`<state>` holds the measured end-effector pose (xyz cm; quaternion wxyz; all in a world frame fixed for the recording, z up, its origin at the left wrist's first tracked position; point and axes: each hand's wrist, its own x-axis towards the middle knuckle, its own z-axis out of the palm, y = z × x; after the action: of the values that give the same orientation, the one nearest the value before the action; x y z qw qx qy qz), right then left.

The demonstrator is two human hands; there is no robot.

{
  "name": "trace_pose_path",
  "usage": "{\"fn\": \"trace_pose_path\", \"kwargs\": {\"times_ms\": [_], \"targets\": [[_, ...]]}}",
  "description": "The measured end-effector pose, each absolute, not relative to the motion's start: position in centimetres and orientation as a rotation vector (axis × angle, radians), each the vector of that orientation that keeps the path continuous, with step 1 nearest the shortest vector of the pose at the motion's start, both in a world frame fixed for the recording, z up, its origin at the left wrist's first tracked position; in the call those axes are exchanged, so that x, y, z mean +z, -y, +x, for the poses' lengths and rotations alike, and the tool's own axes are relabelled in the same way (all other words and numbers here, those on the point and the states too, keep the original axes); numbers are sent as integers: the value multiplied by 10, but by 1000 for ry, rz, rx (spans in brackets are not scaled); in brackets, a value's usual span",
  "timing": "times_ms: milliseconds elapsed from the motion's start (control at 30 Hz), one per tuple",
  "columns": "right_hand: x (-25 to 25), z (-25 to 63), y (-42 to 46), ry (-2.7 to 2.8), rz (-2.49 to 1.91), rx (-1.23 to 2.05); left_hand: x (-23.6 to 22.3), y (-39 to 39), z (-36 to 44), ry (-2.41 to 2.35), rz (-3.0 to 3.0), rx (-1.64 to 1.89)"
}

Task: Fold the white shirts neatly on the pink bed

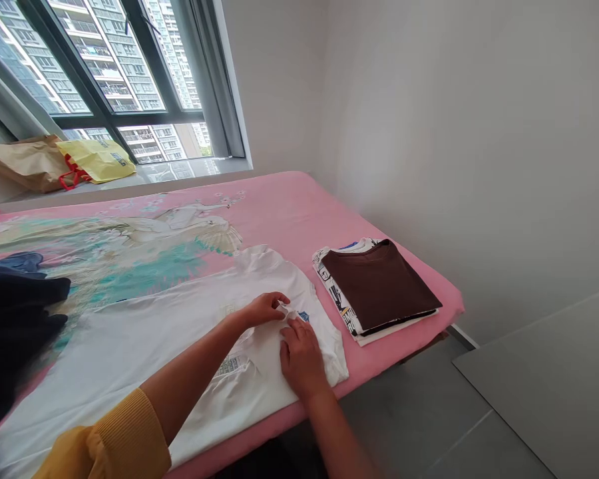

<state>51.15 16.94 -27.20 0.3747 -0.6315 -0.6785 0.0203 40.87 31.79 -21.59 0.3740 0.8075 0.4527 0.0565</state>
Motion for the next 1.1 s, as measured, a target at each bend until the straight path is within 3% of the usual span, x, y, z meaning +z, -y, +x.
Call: {"fn": "trace_pose_path", "kwargs": {"times_ms": [400,500,633,833,1100], "targets": [[-267,510,-172,2024,-1868,168,-212,-308,417,-1474,2123,487],[-268,508,-173,2027,-1900,187,-208,-277,400,-1315,2331,592],[-270,508,-172,2047,-1930,192,-226,-223,362,-995,2766,436],[-266,496,-186,2064,-2084,249,-260,-191,320,-1344,2772,286],[-272,459,-200,1938,-2420,166,-246,-182,290,-1387,2607,275]]}}
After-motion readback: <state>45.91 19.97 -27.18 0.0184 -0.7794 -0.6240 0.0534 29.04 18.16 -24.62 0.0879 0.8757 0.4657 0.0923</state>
